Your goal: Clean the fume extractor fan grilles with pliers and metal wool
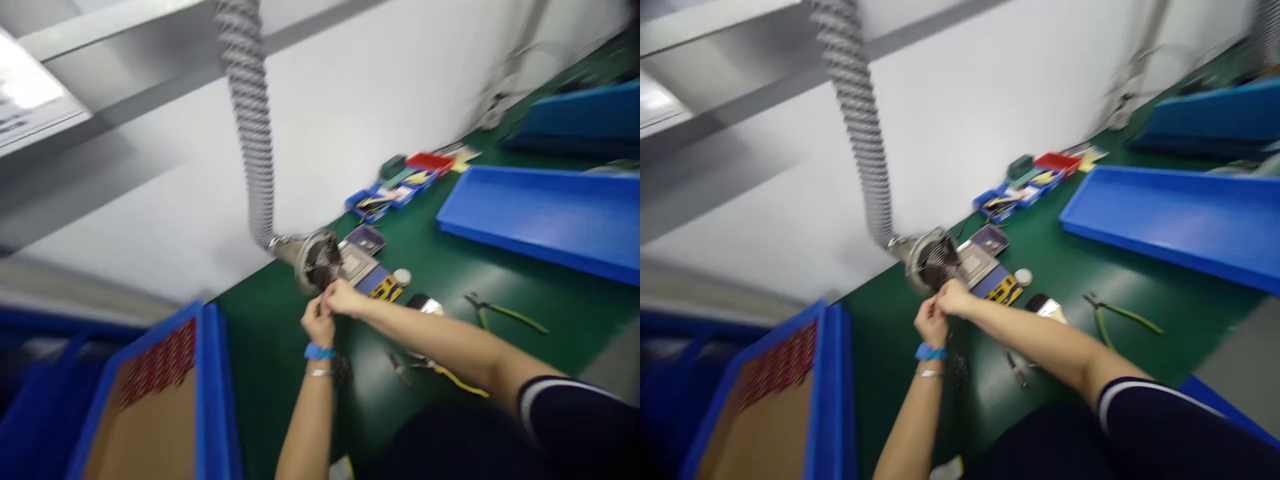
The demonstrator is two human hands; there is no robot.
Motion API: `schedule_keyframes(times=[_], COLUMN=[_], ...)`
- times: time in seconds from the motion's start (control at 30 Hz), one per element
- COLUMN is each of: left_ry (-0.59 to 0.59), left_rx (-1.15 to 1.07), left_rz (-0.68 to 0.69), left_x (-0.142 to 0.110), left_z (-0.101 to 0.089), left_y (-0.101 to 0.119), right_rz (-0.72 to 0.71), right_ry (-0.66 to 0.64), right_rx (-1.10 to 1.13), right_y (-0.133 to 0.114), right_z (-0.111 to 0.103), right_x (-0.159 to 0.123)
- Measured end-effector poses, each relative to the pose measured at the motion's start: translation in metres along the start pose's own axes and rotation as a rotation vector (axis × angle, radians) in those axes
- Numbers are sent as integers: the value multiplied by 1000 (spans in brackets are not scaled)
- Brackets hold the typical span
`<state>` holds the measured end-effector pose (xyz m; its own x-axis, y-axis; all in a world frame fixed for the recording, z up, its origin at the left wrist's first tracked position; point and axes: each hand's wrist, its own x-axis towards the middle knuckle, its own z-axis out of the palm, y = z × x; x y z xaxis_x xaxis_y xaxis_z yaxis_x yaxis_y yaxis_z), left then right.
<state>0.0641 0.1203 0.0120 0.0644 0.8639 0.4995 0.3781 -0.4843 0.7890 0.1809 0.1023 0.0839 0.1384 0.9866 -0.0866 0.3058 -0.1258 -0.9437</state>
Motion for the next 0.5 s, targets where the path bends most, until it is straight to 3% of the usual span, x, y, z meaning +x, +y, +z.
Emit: schedule_keyframes(times=[0.17, 0.23, 0.37, 0.5], left_ry=[36, 45, -1, 17], left_rx=[-217, -232, -241, -328], left_rz=[-144, -149, -100, -198], left_x=[0, 4, 7, 4], left_z=[29, 30, 26, 23], left_y=[-11, -10, 5, 9], right_rz=[122, 171, 332, 341], right_ry=[-128, -149, -73, -38], right_rx=[268, 340, 454, 683], right_y=[16, 26, 48, 60], right_z=[-5, -16, -38, -35], right_x=[10, 15, 25, 36])
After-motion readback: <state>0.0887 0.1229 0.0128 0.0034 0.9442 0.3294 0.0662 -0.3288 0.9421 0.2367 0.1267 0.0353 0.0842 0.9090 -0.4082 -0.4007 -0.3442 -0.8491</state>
